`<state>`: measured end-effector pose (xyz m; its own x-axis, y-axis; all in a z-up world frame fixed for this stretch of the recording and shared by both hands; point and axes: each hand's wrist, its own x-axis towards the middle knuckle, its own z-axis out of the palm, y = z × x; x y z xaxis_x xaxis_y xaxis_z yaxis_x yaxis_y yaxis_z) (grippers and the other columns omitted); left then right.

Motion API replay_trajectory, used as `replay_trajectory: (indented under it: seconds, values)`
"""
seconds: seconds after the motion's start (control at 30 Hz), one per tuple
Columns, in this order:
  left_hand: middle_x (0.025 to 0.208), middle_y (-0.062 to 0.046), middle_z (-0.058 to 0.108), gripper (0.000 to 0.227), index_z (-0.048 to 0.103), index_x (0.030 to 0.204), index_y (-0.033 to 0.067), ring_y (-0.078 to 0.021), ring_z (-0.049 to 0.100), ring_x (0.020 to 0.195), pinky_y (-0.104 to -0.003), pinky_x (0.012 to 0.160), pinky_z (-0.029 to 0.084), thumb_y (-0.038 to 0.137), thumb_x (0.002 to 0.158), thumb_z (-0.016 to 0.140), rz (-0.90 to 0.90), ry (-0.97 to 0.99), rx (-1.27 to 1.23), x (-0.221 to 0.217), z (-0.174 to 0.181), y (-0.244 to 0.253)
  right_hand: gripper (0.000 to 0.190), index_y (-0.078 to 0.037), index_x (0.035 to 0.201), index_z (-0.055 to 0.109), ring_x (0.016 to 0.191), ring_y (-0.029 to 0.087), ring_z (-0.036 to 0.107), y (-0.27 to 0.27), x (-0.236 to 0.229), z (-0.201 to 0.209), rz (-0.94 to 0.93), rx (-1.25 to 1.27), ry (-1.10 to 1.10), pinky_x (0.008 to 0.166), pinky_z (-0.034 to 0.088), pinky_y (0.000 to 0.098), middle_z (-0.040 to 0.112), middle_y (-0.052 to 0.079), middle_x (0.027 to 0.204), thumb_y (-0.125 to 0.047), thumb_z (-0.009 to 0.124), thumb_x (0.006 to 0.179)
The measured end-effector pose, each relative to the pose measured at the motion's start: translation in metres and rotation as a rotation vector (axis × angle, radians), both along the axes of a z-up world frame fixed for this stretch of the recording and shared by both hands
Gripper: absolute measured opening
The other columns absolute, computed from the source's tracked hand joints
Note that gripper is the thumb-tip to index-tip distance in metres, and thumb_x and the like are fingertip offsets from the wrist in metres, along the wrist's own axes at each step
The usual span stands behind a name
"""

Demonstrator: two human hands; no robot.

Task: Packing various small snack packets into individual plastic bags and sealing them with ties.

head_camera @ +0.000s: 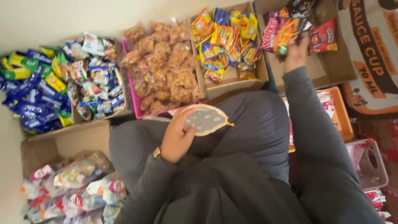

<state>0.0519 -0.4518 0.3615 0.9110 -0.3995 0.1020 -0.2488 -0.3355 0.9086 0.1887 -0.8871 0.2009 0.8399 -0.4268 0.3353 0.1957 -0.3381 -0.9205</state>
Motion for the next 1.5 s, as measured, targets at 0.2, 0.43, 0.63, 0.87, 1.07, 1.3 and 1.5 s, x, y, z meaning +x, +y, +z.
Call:
replay_trajectory:
  seconds: [0.2,0.43,0.63,0.87,1.07,1.3,1.5]
  values:
    - [0.14,-0.015,0.059,0.057,0.055,0.137,0.0016,-0.0301,0.058,0.128,-0.035,0.108,0.044,-0.004,0.081,0.055,-0.006,-0.051,-0.034,-0.016,0.006,0.0,0.052,-0.01,0.144,0.035,0.079,0.012,0.057,0.097,-0.107,0.141,0.314,0.34,-0.087,0.058,0.045,0.0222,0.06,0.013,0.122,-0.001,0.026,0.094]
    - [0.14,-0.026,0.058,0.064,0.057,0.141,0.0028,-0.0382,0.061,0.122,-0.047,0.099,0.053,-0.006,0.078,0.057,-0.016,0.131,-0.235,-0.052,0.011,0.018,0.065,-0.002,0.119,0.066,0.091,0.03,0.07,0.18,-0.188,0.182,0.593,-0.337,-0.202,0.075,0.056,0.0395,0.071,0.016,0.106,-0.03,0.096,0.069]
    - [0.135,-0.019,0.063,0.071,0.059,0.142,0.0056,-0.0198,0.072,0.084,-0.028,0.063,0.062,-0.011,0.073,0.06,0.05,0.359,-0.447,-0.079,-0.004,0.035,0.045,-0.016,0.13,0.071,0.086,0.032,0.073,0.209,-0.213,0.201,0.626,-0.888,-0.255,0.072,0.058,0.0437,0.073,0.011,0.115,-0.035,0.077,0.09]
    - [0.128,-0.015,0.069,0.072,0.064,0.14,0.0144,-0.0303,0.067,0.122,-0.04,0.1,0.056,0.003,0.07,0.075,0.105,0.069,-0.263,-0.094,-0.006,0.028,0.044,-0.027,0.141,0.061,0.103,0.038,0.066,0.24,-0.223,0.208,0.761,-1.144,-0.124,0.08,0.048,0.0503,0.058,0.013,0.141,-0.038,0.061,0.098]
    - [0.14,-0.021,0.06,0.07,0.059,0.145,0.0049,-0.0312,0.057,0.135,-0.044,0.113,0.045,-0.004,0.076,0.071,0.066,-0.016,-0.361,-0.093,0.005,0.04,0.026,-0.029,0.117,0.071,0.142,0.036,0.036,0.218,-0.219,0.187,0.596,-0.983,-0.208,0.115,0.024,0.0463,0.046,0.007,0.15,-0.038,0.059,0.097]
    - [0.149,-0.019,0.055,0.071,0.057,0.148,0.0079,-0.0344,0.05,0.143,-0.047,0.12,0.037,-0.005,0.08,0.07,-0.084,-0.089,-0.326,-0.098,0.015,0.022,0.039,-0.032,0.125,0.069,0.154,0.045,0.016,0.227,-0.229,0.188,0.61,-1.078,0.234,0.107,0.03,0.0623,0.022,0.011,0.171,-0.026,0.067,0.087]
    - [0.146,-0.024,0.055,0.07,0.053,0.149,0.0062,-0.0417,0.051,0.139,-0.048,0.118,0.039,-0.005,0.082,0.064,-0.089,-0.076,-0.173,-0.106,0.008,0.011,0.033,-0.023,0.106,0.074,0.106,0.026,0.068,0.237,-0.23,0.143,0.704,-0.827,0.022,0.089,0.053,0.0365,0.069,0.001,0.115,-0.008,0.055,0.083]
